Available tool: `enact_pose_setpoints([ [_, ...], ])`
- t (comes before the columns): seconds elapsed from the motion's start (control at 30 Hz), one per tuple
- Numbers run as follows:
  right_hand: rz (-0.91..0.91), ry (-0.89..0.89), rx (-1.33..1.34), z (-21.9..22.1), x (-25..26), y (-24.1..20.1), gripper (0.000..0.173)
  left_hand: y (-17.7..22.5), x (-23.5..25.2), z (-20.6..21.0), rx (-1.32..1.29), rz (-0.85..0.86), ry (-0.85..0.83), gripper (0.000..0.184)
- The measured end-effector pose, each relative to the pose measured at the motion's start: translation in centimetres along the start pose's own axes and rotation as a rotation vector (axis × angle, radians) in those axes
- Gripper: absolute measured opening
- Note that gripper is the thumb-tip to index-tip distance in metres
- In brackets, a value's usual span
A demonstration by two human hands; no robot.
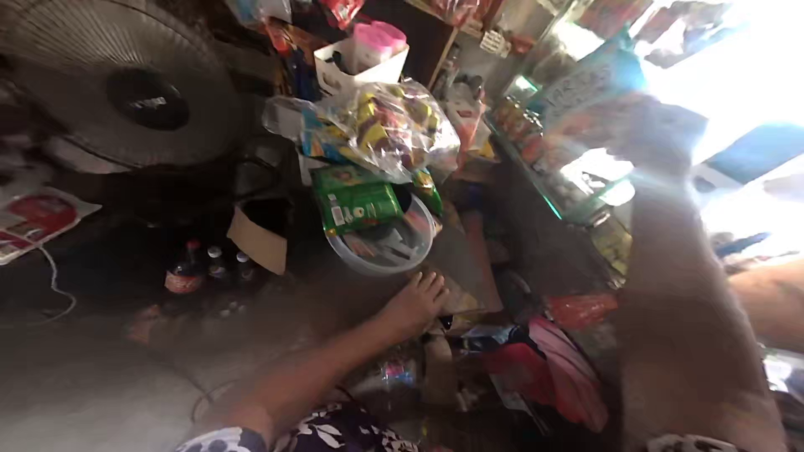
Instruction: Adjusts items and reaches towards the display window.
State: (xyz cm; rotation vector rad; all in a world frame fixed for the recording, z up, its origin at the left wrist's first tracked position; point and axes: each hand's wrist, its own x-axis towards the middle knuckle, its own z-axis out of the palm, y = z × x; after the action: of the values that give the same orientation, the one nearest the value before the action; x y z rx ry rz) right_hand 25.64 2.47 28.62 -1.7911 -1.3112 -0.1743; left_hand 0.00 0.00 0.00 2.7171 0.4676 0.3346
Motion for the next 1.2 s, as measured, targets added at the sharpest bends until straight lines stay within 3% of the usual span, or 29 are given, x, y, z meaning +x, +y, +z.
enact_pose_setpoints([
  [0.1, -0.01, -0.028, -0.117, 7.0, 6.5, -0.8, 0.046, 0.0, -0.1, -0.5, -0.032, 0.003, 0.002, 0.057],
  [0.13, -0.033, -0.048, -0.026, 8.9, 7.0, -1.7, 0.049, -0.1, -0.1, -0.6, -0.049, -0.002, -0.006, 0.058],
  [0.23, -0.046, -0.171, 0.342, 12.4, 5.6, -4.8, 0.063, -0.2, -0.1, -0.5, -0.084, -0.001, 0.005, 0.059],
  [0.3, -0.238, -0.222, 0.274, 12.1, 4.8, -4.1, 0.07, -0.2, -0.2, -0.5, -0.082, 0.001, 0.001, 0.058],
  [0.37, -0.36, -0.185, -0.129, 9.2, 2.8, -2.5, 0.066, -0.1, -0.2, -0.8, -0.082, -0.004, -0.022, 0.059],
  [0.4, -0.247, -0.171, -0.393, 6.8, 0.6, -2.3, 0.061, -0.1, -0.2, -1.0, -0.084, -0.009, -0.041, 0.06],
  [0.43, 0.048, -0.242, -0.559, 3.9, -1.3, -3.0, 0.06, -0.1, -0.2, -1.1, -0.093, -0.013, -0.044, 0.062],
  [0.47, 0.047, -0.116, -0.52, 1.2, -2.1, 1.3, 0.063, -0.1, -0.2, -1.2, -0.1, -0.02, -0.039, 0.065],
  [0.53, 0.177, 0.087, -0.546, -5.1, -3.7, 10.3, 0.086, 0.1, -0.1, -1.2, -0.116, -0.049, -0.031, 0.073],
  [0.6, 0.449, 0.139, -0.585, -11.1, -7.8, 15.2, 0.099, 0.3, 0.0, -1.4, -0.108, -0.086, -0.055, 0.077],
  [0.7, 0.767, 0.205, -0.727, -17.2, -13.9, 21.4, 0.105, 0.3, 0.5, -0.9, -0.027, -0.139, -0.066, 0.078],
  [0.83, 0.901, 0.289, -0.743, -21.4, -19.7, 25.1, 0.087, 0.4, 0.8, -0.3, 0.095, -0.18, -0.044, 0.078],
  [0.93, 1.019, 0.361, -0.778, -23.3, -22.0, 24.7, 0.082, 0.1, 0.6, 0.7, 0.143, -0.167, 0.037, 0.081],
  [1.07, 0.949, 0.468, -0.65, -25.0, -25.1, 23.2, 0.082, 0.4, 0.6, 0.5, 0.188, -0.184, 0.011, 0.079],
  [1.2, 0.915, 0.353, -0.79, -24.8, -26.3, 24.5, 0.069, 0.6, 0.7, 0.4, 0.226, -0.198, -0.05, 0.073],
])
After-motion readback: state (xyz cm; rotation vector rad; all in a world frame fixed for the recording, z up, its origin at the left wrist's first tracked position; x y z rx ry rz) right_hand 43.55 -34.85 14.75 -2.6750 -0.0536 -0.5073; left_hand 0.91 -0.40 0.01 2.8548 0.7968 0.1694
